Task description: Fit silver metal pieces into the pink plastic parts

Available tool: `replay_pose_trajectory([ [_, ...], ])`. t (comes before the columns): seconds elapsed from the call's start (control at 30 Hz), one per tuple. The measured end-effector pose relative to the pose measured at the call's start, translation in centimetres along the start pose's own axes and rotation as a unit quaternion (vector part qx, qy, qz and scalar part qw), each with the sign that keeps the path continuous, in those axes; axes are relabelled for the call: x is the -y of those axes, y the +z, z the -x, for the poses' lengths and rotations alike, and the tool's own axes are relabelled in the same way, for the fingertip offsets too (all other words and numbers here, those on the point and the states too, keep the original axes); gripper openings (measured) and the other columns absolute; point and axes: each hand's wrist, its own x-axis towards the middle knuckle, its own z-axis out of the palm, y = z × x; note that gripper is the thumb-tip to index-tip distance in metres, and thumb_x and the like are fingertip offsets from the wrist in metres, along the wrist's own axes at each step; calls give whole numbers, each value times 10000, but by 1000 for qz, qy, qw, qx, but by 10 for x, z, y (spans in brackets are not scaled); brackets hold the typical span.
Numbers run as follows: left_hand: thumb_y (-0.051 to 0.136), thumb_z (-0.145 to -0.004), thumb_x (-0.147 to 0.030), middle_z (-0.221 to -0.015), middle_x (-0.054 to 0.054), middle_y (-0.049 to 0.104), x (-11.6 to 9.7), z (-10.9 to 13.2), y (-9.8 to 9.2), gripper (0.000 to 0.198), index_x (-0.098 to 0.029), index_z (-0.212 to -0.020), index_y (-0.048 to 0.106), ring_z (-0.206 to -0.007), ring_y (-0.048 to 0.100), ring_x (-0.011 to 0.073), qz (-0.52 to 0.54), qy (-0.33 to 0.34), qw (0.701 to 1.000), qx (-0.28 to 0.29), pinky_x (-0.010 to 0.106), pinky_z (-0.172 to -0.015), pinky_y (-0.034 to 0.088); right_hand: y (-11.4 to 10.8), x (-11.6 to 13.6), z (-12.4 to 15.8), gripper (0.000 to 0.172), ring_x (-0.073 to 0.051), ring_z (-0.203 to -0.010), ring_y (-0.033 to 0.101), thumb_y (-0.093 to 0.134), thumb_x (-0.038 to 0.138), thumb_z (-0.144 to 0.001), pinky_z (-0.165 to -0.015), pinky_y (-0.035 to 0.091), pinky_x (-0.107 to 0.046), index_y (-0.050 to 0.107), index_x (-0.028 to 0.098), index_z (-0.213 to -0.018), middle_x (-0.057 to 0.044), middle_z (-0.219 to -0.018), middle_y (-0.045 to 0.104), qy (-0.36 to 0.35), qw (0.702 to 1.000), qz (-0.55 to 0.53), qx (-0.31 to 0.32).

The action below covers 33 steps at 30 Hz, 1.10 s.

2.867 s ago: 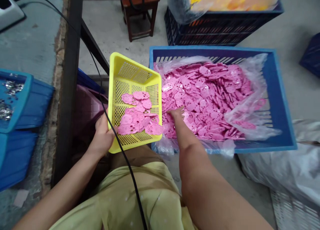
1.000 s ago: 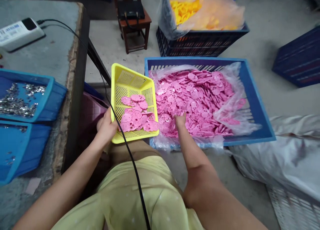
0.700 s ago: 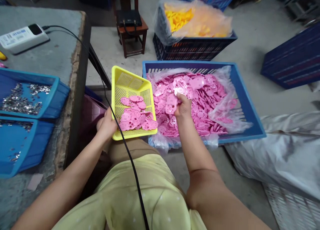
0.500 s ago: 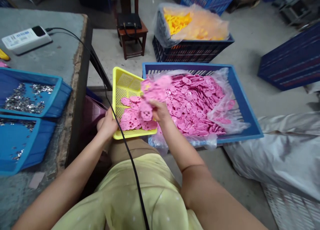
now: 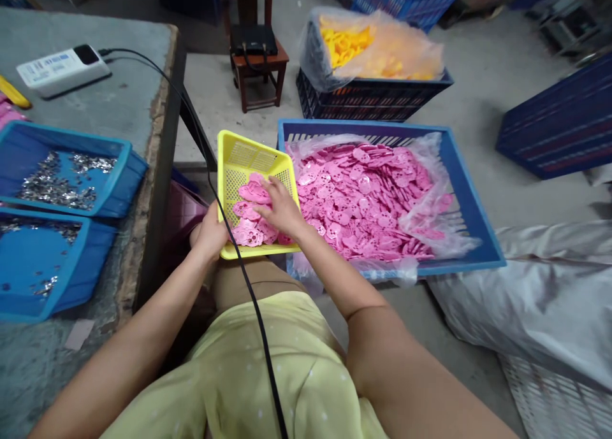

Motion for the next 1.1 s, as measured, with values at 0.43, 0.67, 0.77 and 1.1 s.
replay_pose_trajectory([
  [0.43, 581, -682, -48, -1211, 53, 811, -22, 7, 0, 677, -190, -1339, 659, -1109, 767, 252, 80, -96, 992, -14, 383, -1014, 636, 15, -50, 46, 1026, -412, -1676, 195, 477, 892, -888, -1354, 129, -643, 505, 161, -1606, -216, -1767, 292, 170, 982, 58, -60],
  [0.67, 543, -656, -82, -1192, 61, 805, -22, 8, 4, 686, -185, -1328, 633, -1082, 777, 243, 123, -109, 986, -27, 370, -978, 647, -5, -3, 19, 1130, -354, -1644, 320, 565, 1005, -741, -1366, 205, -579, 553, 251, -1583, -120, -1700, 469, 127, 981, -145, -27],
  [0.77, 520, -652, -96, -1108, 56, 806, -16, 12, 10, 658, -196, -1295, 616, -1004, 791, 247, 149, -156, 976, -7, 368, -904, 664, -29, 17, 16, 1008, -338, -1579, 445, 678, 945, -732, -1326, 334, -570, 637, 286, -1495, -87, -1658, 534, 98, 958, -268, -34],
  [1.1, 573, -679, -64, -1222, 82, 765, -6, 20, 16, 652, -185, -1318, 607, -1175, 729, 269, 71, -145, 987, 6, 391, -1064, 596, -124, -70, 14, 384, -101, -742, 722, 819, 579, -839, -713, 621, -210, 688, 232, -937, 17, -854, 759, 178, 825, -368, -390],
])
